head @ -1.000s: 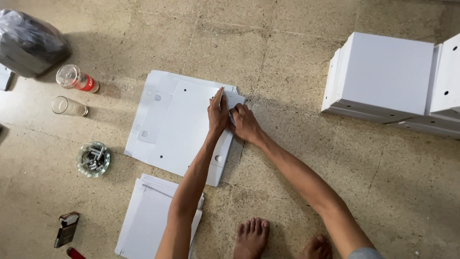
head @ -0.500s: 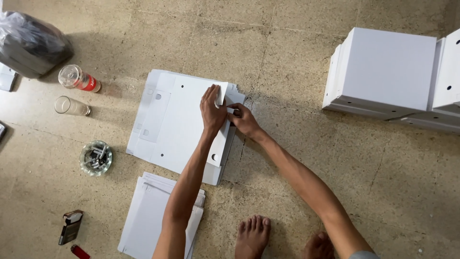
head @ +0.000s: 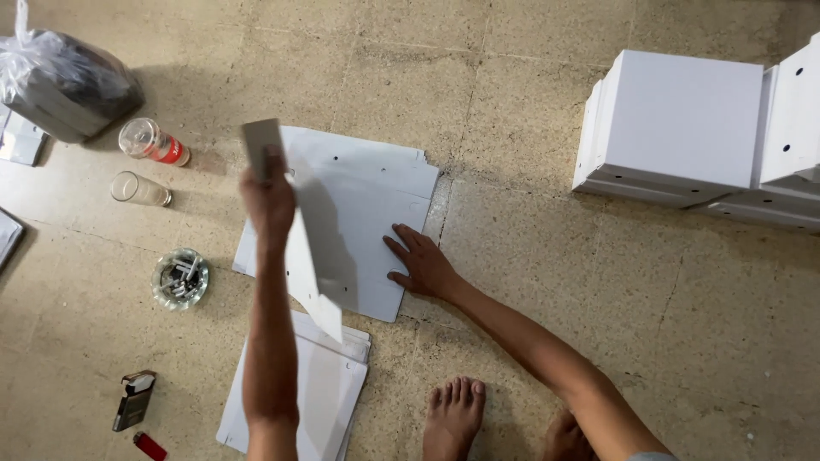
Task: Assembling cardboard boxes from flat pre-cut sheets by folding along scored lines and tucking in flaps.
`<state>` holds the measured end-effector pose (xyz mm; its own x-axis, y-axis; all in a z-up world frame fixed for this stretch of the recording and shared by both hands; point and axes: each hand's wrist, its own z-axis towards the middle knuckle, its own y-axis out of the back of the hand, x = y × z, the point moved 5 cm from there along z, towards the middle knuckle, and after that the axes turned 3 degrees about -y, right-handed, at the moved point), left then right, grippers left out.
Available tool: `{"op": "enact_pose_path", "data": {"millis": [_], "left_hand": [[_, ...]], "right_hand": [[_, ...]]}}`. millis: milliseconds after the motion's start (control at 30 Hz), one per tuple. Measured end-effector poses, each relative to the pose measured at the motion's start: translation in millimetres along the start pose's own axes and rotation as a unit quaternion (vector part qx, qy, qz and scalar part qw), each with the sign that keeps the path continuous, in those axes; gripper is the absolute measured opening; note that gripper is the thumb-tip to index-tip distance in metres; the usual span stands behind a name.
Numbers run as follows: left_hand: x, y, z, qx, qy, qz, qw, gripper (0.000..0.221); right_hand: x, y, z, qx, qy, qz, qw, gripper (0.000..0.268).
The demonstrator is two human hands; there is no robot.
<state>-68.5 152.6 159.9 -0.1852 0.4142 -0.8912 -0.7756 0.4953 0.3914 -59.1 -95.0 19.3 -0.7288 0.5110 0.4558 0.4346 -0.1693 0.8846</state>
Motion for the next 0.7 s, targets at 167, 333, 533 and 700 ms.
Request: {"op": "enact_pose_path", "data": {"millis": [167, 333, 533, 700], "left_hand": [[-73.8, 95.7, -27.6, 0.006, -0.060, -0.044, 0.997, 0.028], [-155.7, 152.3, -94.7, -0.004, 0.018, -0.245, 0.969, 0.057], [-91.2, 166.3, -89.6, -0.047, 0.153, -0.149, 0.976, 0.062], [-72.4, 91.8, -84.3, 0.168, 0.275, -0.258, 0.911, 0.064]], "right_hand": [[-20.3, -35.5, 14.8, -0.025, 0.006, 0.017, 1.000, 0.074], [-21.1, -7.5, 8.2, -0.049, -0.029, 0.162, 0.985, 0.073], [-12.9, 82.1, -56.8, -0.244, -0.065, 0.373, 0.893, 0.058], [-34.4, 116.1, -119.4, -0.326, -0.085, 0.514, 0.789, 0.074]]}}
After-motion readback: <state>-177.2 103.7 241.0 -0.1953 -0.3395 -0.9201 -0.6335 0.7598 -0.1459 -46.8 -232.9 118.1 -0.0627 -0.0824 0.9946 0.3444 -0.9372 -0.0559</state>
